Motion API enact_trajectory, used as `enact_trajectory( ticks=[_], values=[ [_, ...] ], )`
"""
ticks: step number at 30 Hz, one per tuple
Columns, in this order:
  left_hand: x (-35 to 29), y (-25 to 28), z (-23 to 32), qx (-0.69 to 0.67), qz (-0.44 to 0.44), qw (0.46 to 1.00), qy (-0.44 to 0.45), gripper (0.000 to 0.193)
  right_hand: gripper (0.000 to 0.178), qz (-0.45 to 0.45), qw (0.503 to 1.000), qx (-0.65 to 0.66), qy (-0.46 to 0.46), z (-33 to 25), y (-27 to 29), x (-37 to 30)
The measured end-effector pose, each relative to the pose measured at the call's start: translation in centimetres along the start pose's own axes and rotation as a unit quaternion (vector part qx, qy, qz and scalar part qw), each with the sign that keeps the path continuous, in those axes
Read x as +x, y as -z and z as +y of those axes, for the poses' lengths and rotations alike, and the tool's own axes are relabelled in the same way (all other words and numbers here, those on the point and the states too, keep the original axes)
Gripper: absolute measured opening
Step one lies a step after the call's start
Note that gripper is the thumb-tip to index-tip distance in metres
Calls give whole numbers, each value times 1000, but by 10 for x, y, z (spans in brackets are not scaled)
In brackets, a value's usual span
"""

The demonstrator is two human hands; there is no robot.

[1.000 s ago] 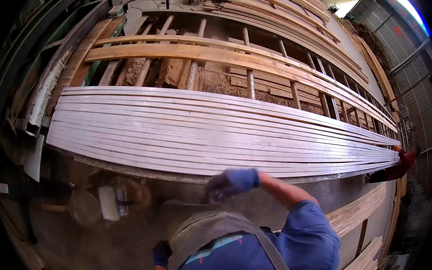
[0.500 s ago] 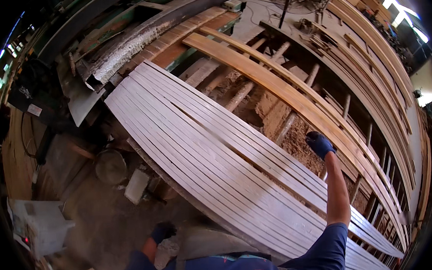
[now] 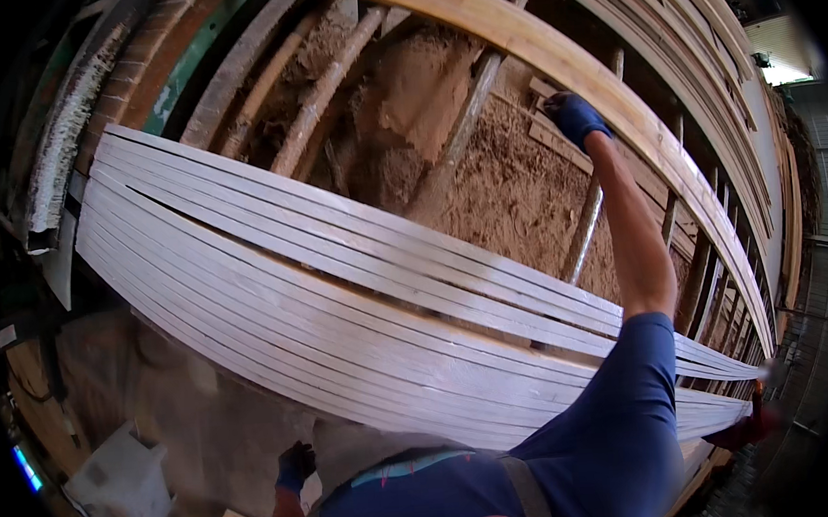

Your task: The person picks up wooden planks from a stack and places them onto a metal rack. They then use a paint roller to apply white paint to the planks, dipping the roller into a bucket of paint as needed.

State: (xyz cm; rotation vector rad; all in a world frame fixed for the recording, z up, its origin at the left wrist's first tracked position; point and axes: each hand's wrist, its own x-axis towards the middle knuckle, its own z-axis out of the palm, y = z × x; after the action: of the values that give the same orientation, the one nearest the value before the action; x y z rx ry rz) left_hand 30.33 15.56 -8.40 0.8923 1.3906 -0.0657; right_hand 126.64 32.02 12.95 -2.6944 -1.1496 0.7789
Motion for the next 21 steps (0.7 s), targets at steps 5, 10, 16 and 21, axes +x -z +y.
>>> enact_trajectory(
  ticks=[5, 10, 16, 21],
  values=[
    [10, -8, 65, 633, -11, 744, -212, 23, 45, -528, 804, 266, -69, -21, -130, -83],
    [13, -30, 124, 493, 46, 861, -118, 24, 49, -472, 846, 250, 19, -3, -184, -124],
    [17, -37, 80, 408, 54, 899, -147, 23, 54, -455, 840, 258, 143, -4, -153, -127],
    [32, -30, 55, 252, 38, 961, -110, 25, 53, -483, 859, 168, -15, 38, -114, -121]
  ],
)
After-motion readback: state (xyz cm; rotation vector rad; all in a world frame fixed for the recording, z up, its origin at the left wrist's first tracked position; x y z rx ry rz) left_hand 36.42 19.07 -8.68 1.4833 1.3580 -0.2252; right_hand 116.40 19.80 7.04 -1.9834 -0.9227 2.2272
